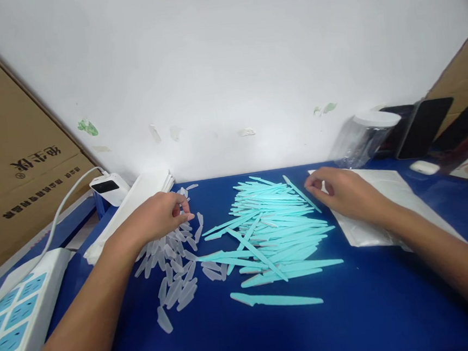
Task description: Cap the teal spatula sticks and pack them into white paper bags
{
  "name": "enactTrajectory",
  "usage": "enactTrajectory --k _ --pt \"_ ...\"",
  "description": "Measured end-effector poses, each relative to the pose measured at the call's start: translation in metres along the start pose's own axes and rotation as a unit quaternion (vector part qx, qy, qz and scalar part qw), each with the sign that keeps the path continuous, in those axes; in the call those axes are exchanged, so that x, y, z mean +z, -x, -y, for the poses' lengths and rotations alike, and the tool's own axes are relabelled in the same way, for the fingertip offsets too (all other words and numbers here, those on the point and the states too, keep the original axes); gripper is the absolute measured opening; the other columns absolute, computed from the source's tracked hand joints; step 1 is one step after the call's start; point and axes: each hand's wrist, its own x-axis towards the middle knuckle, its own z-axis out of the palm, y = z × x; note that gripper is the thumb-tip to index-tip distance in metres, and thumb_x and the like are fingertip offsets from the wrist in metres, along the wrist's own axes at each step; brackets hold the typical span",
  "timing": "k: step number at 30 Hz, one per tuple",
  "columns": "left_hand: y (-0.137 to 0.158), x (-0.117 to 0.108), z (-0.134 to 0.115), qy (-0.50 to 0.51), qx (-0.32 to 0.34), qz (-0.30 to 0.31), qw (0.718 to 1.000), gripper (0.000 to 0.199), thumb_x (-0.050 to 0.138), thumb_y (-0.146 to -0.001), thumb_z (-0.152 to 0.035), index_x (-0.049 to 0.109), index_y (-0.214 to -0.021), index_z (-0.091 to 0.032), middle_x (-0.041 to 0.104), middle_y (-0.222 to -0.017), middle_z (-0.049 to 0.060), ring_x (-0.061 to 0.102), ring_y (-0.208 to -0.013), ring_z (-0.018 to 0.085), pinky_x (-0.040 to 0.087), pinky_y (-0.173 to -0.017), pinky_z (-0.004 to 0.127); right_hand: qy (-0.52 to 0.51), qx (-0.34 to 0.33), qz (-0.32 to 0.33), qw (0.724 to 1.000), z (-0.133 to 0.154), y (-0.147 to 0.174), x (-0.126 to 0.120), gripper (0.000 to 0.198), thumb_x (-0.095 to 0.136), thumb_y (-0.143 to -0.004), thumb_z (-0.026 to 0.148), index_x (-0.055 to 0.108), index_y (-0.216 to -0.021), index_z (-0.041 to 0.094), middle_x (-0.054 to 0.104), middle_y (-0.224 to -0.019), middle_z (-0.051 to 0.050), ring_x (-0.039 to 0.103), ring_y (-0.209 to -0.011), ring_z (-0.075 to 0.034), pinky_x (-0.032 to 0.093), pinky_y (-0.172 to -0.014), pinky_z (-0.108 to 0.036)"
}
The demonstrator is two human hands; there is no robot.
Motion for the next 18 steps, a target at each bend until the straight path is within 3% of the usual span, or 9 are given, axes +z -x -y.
enactTrajectory --k 3,8,14,18 --pt "-0.002 0.005 -0.008 0.023 0.025 -0.015 0.999 0.033 0.065 -0.095 -0.052 0.079 -0.108 -0.025 0.077 -0.094 0.007 0.072 -0.081 0.028 0.048 -0.069 0.036 -0.073 -0.078 -0.018 0.994 0.026 0.005 -0.004 0.019 0.060 -0.105 0.034 0.075 -0.099 0.022 0.071 -0.083 -0.003 0.061 -0.066 -0.018 0.046 -0.066 -0.034" --pt "-0.006 0.017 -0.018 0.037 0.076 -0.005 0.996 0.034 0.062 -0.092 -0.030 0.078 -0.122 -0.026 0.076 -0.120 0.011 0.071 -0.110 0.032 0.053 -0.090 0.042 -0.167 -0.119 0.046 0.978 0.069 0.022 -0.001 0.031 0.066 -0.106 0.040 0.069 -0.082 0.022 0.058 -0.069 0.001 0.052 -0.059 -0.014 0.041 -0.058 -0.029" --pt "-0.011 0.020 -0.012 0.007 0.087 -0.007 0.996 0.015 0.063 -0.094 -0.028 0.076 -0.099 -0.023 0.075 -0.106 0.011 0.069 -0.096 0.030 0.051 -0.083 0.040 -0.161 -0.137 0.083 0.974 0.119 0.049 0.013 0.031 0.076 -0.100 0.052 0.073 -0.101 0.022 0.068 -0.092 -0.001 0.056 -0.063 -0.013 0.042 -0.060 -0.030" --pt "-0.010 0.022 -0.015 0.036 0.091 -0.034 0.995 0.024 0.056 -0.101 -0.031 0.076 -0.114 -0.023 0.075 -0.110 0.011 0.069 -0.098 0.029 0.053 -0.085 0.041 -0.121 -0.126 0.088 0.981 0.137 0.057 0.021 0.035 0.083 -0.094 0.054 0.071 -0.101 0.022 0.067 -0.096 -0.002 0.059 -0.067 -0.016 0.041 -0.059 -0.032"
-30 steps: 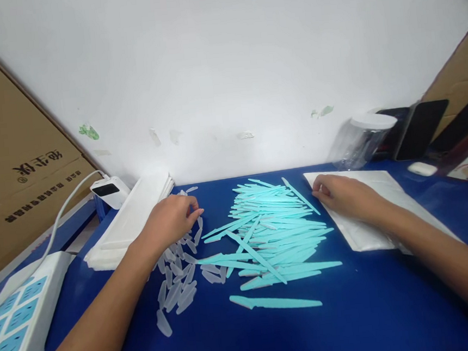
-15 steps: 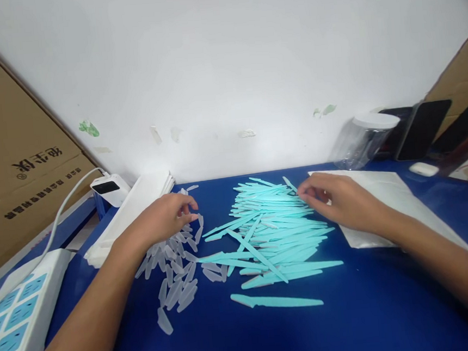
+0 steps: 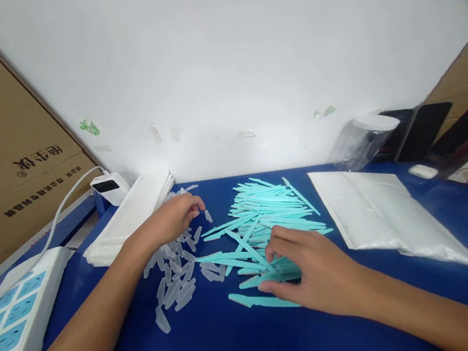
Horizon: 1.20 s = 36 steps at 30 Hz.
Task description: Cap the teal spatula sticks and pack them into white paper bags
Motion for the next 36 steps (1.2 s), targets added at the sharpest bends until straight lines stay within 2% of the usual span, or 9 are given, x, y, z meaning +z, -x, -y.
enactTrajectory --k 4,9,12,16,20,23,26,30,36 --pt "0.002 0.003 -0.006 0.025 0.042 -0.020 0.999 0.032 0.060 -0.102 -0.036 0.073 -0.130 -0.027 0.071 -0.125 0.011 0.066 -0.113 0.031 0.052 -0.097 0.044 0.024 0.022 0.021 0.999 -0.001 -0.003 0.005 0.023 0.080 -0.098 0.041 0.069 -0.099 0.021 0.068 -0.096 -0.003 0.057 -0.065 -0.016 0.040 -0.058 -0.033" --pt "0.000 0.008 -0.006 0.028 0.034 0.008 0.999 0.021 0.060 -0.102 -0.040 0.074 -0.101 -0.023 0.070 -0.110 0.011 0.065 -0.104 0.030 0.050 -0.092 0.043 -0.002 0.041 0.039 0.998 -0.010 -0.004 0.003 0.017 0.071 -0.104 0.038 0.068 -0.099 0.022 0.070 -0.098 -0.004 0.063 -0.068 -0.018 0.045 -0.063 -0.034" --pt "-0.001 0.011 -0.004 0.031 0.032 -0.004 0.999 0.025 0.062 -0.103 -0.044 0.071 -0.096 -0.022 0.071 -0.108 0.011 0.064 -0.101 0.030 0.049 -0.089 0.041 -0.025 0.052 0.045 0.997 -0.015 -0.004 -0.001 0.015 0.069 -0.106 0.036 0.068 -0.099 0.023 0.071 -0.100 -0.005 0.067 -0.078 -0.021 0.048 -0.067 -0.035" --pt "0.000 0.012 -0.006 0.024 0.017 -0.004 1.000 0.021 0.061 -0.103 -0.038 0.065 -0.091 -0.021 0.072 -0.103 0.010 0.064 -0.094 0.027 0.047 -0.082 0.038 -0.068 0.068 0.043 0.994 -0.017 -0.005 -0.011 0.019 0.064 -0.109 0.038 0.067 -0.096 0.024 0.072 -0.097 -0.004 0.066 -0.078 -0.020 0.046 -0.066 -0.033" --pt "0.000 0.008 -0.017 0.080 0.001 -0.011 0.997 0.021 0.058 -0.106 -0.040 0.067 -0.100 -0.022 0.076 -0.093 0.005 0.067 -0.082 0.024 0.047 -0.073 0.034 -0.140 0.120 -0.012 0.983 -0.025 -0.008 -0.023 0.028 0.060 -0.109 0.048 0.068 -0.096 0.025 0.065 -0.078 0.000 0.054 -0.062 -0.016 0.041 -0.058 -0.030" --pt "-0.001 0.008 -0.031 0.182 0.010 -0.040 0.982 0.021 0.066 -0.104 -0.043 0.074 -0.105 -0.023 0.081 -0.095 0.004 0.074 -0.089 0.023 0.053 -0.079 0.035 -0.201 0.143 -0.100 0.964 -0.036 -0.012 -0.031 0.035 0.061 -0.107 0.056 0.068 -0.093 0.024 0.061 -0.070 0.002 0.050 -0.058 -0.015 0.040 -0.055 -0.029" --pt "-0.002 0.011 -0.045 0.274 0.020 -0.091 0.957 0.023 0.075 -0.100 -0.044 0.078 -0.105 -0.022 0.085 -0.100 0.005 0.079 -0.094 0.024 0.059 -0.085 0.035 -0.249 0.172 -0.154 0.941 -0.046 -0.015 -0.038 0.041 0.066 -0.102 0.063 0.067 -0.091 0.023 0.067 -0.070 -0.001 0.052 -0.055 -0.014 0.039 -0.051 -0.028" --pt "-0.003 0.017 -0.056 0.358 0.016 -0.113 0.927 0.028 0.080 -0.097 -0.046 0.079 -0.105 -0.020 0.086 -0.098 0.007 0.082 -0.095 0.025 0.063 -0.086 0.036 -0.261 0.201 -0.170 0.929 -0.049 -0.018 -0.044 0.048 0.072 -0.095 0.071 0.069 -0.091 0.023 0.071 -0.069 -0.002 0.051 -0.049 -0.013 0.038 -0.047 -0.028" --pt "-0.001 0.024 -0.063 0.374 0.006 -0.095 0.922 0.026 0.080 -0.096 -0.046 0.079 -0.102 -0.021 0.086 -0.093 0.006 0.082 -0.088 0.024 0.065 -0.081 0.036 -0.250 0.189 -0.170 0.934 -0.046 -0.019 -0.044 0.050 0.073 -0.093 0.073 0.070 -0.087 0.023 0.070 -0.067 -0.003 0.052 -0.050 -0.014 0.038 -0.047 -0.028"
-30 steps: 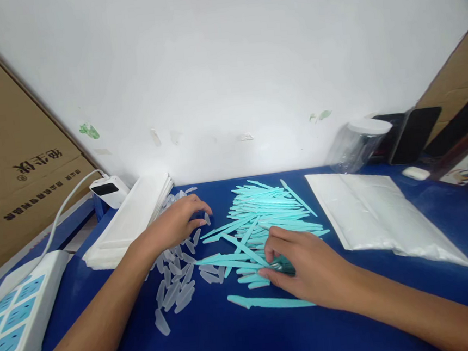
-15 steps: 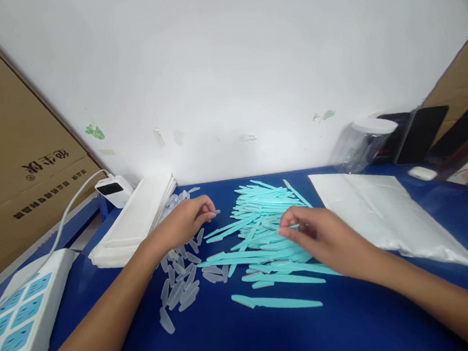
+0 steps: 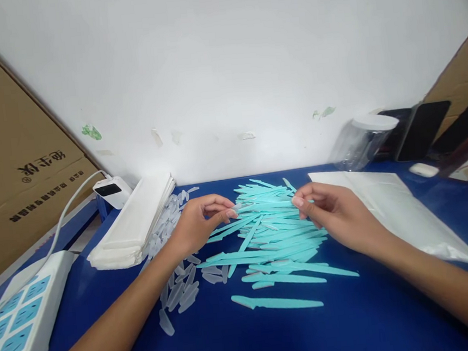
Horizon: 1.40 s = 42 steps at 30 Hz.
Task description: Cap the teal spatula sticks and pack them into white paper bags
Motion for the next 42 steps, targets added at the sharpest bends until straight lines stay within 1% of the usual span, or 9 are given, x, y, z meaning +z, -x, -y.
enactTrajectory --k 10,18,27,30,33,35,37,40,42 --pt "0.000 0.000 0.001 0.022 0.008 0.005 1.000 0.027 0.081 -0.096 -0.046 0.081 -0.104 -0.020 0.086 -0.093 0.007 0.081 -0.084 0.022 0.065 -0.080 0.034 -0.009 0.009 -0.002 1.000 0.003 0.000 -0.003 0.052 0.073 -0.092 0.075 0.070 -0.088 0.023 0.071 -0.067 -0.003 0.051 -0.050 -0.014 0.036 -0.047 -0.027" --pt "0.007 0.010 -0.008 0.052 0.007 -0.010 0.999 0.029 0.084 -0.094 -0.050 0.083 -0.101 -0.022 0.086 -0.085 0.005 0.081 -0.075 0.023 0.066 -0.075 0.035 -0.032 0.005 0.024 0.999 0.003 0.005 0.002 0.048 0.074 -0.094 0.072 0.070 -0.090 0.024 0.071 -0.068 -0.002 0.054 -0.051 -0.015 0.042 -0.047 -0.028" --pt "0.011 0.013 -0.014 0.045 0.030 -0.016 0.998 0.019 0.085 -0.095 -0.043 0.086 -0.097 -0.024 0.082 -0.073 0.001 0.083 -0.081 0.024 0.066 -0.086 0.038 -0.076 0.000 0.055 0.996 -0.001 0.005 0.002 0.042 0.079 -0.094 0.064 0.070 -0.090 0.023 0.070 -0.070 0.000 0.059 -0.053 -0.013 0.049 -0.051 -0.027" --pt "0.013 0.015 -0.014 0.020 0.038 -0.021 0.999 0.019 0.084 -0.096 -0.043 0.086 -0.099 -0.025 0.084 -0.078 0.001 0.082 -0.079 0.023 0.066 -0.080 0.035 -0.103 0.025 0.083 0.991 -0.002 0.003 0.001 0.042 0.082 -0.092 0.063 0.069 -0.089 0.023 0.071 -0.071 0.000 0.059 -0.054 -0.013 0.046 -0.050 -0.026" --pt "0.016 0.019 -0.014 -0.044 0.058 -0.044 0.996 0.020 0.081 -0.099 -0.046 0.086 -0.106 -0.028 0.087 -0.097 0.002 0.082 -0.088 0.023 0.064 -0.074 0.032 -0.124 0.070 0.098 0.985 -0.003 -0.001 -0.002 0.044 0.081 -0.091 0.065 0.073 -0.090 0.022 0.075 -0.075 -0.004 0.057 -0.053 -0.013 0.040 -0.045 -0.026" --pt "0.017 0.020 -0.012 -0.115 0.076 -0.063 0.988 0.028 0.077 -0.102 -0.049 0.083 -0.121 -0.030 0.086 -0.115 0.003 0.081 -0.099 0.025 0.062 -0.070 0.030 -0.120 0.076 0.057 0.988 -0.005 -0.006 -0.008 0.046 0.081 -0.090 0.067 0.077 -0.093 0.021 0.079 -0.079 -0.007 0.056 -0.052 -0.013 0.040 -0.044 -0.027" --pt "0.016 0.019 -0.009 -0.186 0.105 -0.077 0.974 0.036 0.073 -0.105 -0.051 0.078 -0.133 -0.030 0.083 -0.126 0.004 0.079 -0.109 0.026 0.062 -0.073 0.032 -0.088 0.057 -0.023 0.994 -0.009 -0.013 -0.018 0.047 0.082 -0.088 0.067 0.078 -0.095 0.021 0.082 -0.086 -0.010 0.058 -0.053 -0.015 0.041 -0.045 -0.028" --pt "0.013 0.013 0.001 -0.264 0.178 -0.096 0.943 0.028 0.067 -0.109 -0.044 0.078 -0.124 -0.023 0.084 -0.119 0.007 0.078 -0.109 0.027 0.061 -0.088 0.037 0.043 0.010 -0.153 0.987 -0.022 -0.025 -0.036 0.042 0.079 -0.091 0.064 0.079 -0.094 0.022 0.085 -0.092 -0.011 0.067 -0.059 -0.020 0.048 -0.052 -0.033" --pt "0.011 0.007 0.007 -0.313 0.210 -0.088 0.922 0.022 0.064 -0.111 -0.038 0.079 -0.113 -0.021 0.084 -0.108 0.007 0.078 -0.102 0.026 0.059 -0.088 0.038 0.166 -0.024 -0.208 0.964 -0.034 -0.033 -0.048 0.036 0.075 -0.094 0.060 0.079 -0.094 0.024 0.085 -0.088 -0.010 0.073 -0.065 -0.026 0.054 -0.062 -0.039"
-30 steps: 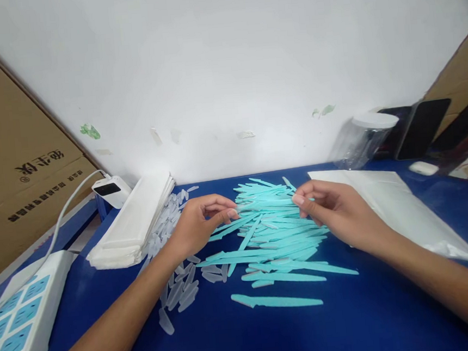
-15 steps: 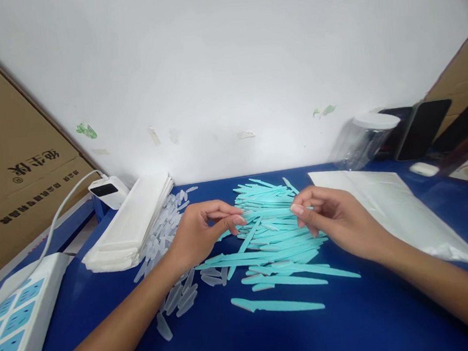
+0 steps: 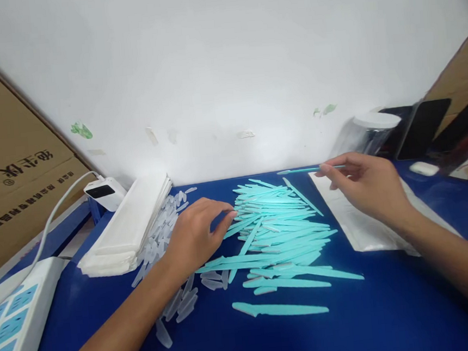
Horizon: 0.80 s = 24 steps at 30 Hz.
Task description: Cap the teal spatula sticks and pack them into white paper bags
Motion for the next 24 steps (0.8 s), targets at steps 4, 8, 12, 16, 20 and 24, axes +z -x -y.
enactTrajectory --k 4,8,12,16,20,24 --pt "-0.002 -0.008 0.013 -0.108 -0.011 0.082 0.991 0.020 0.064 -0.110 -0.033 0.078 -0.105 -0.019 0.082 -0.094 0.007 0.075 -0.091 0.027 0.052 -0.075 0.036 0.162 -0.068 0.021 0.984 -0.024 -0.009 0.002 0.026 0.065 -0.099 0.047 0.079 -0.094 0.025 0.083 -0.084 -0.008 0.078 -0.075 -0.031 0.055 -0.072 -0.044" --pt "-0.007 -0.020 0.017 -0.173 -0.065 0.112 0.976 0.025 0.061 -0.111 -0.036 0.078 -0.103 -0.020 0.077 -0.085 0.006 0.069 -0.072 0.022 0.042 -0.066 0.033 0.206 -0.074 0.113 0.969 -0.030 -0.003 0.009 0.023 0.065 -0.097 0.041 0.080 -0.099 0.023 0.084 -0.086 -0.008 0.077 -0.072 -0.030 0.052 -0.066 -0.041" --pt "-0.011 -0.023 0.016 -0.149 -0.083 0.144 0.975 0.025 0.064 -0.109 -0.039 0.077 -0.100 -0.020 0.074 -0.077 0.003 0.064 -0.066 0.020 0.034 -0.063 0.031 0.260 -0.093 0.181 0.944 -0.026 0.005 0.012 0.026 0.064 -0.096 0.041 0.081 -0.104 0.022 0.082 -0.082 -0.008 0.074 -0.070 -0.029 0.049 -0.062 -0.039" --pt "-0.012 -0.028 0.017 -0.110 -0.066 0.229 0.965 0.038 0.067 -0.105 -0.053 0.075 -0.089 -0.020 0.069 -0.070 0.004 0.061 -0.065 0.021 0.032 -0.063 0.032 0.262 -0.106 0.198 0.939 -0.019 0.010 0.010 0.026 0.062 -0.098 0.042 0.081 -0.094 0.024 0.081 -0.083 -0.008 0.072 -0.071 -0.028 0.046 -0.061 -0.037" --pt "-0.011 -0.036 0.020 -0.054 -0.106 0.288 0.950 0.047 0.075 -0.094 -0.069 0.075 -0.091 -0.022 0.070 -0.076 0.003 0.062 -0.068 0.022 0.035 -0.062 0.032 0.256 -0.100 0.190 0.942 -0.014 0.009 0.008 0.029 0.058 -0.100 0.041 0.081 -0.095 0.023 0.081 -0.085 -0.009 0.072 -0.072 -0.028 0.046 -0.062 -0.038" --pt "-0.010 -0.034 0.024 -0.017 -0.128 0.319 0.939 0.047 0.081 -0.087 -0.071 0.074 -0.092 -0.024 0.071 -0.086 0.003 0.062 -0.074 0.022 0.038 -0.062 0.032 0.252 -0.093 0.191 0.944 -0.011 0.009 0.007 0.029 0.058 -0.100 0.041 0.081 -0.097 0.023 0.082 -0.090 -0.008 0.072 -0.076 -0.028 0.047 -0.064 -0.038"
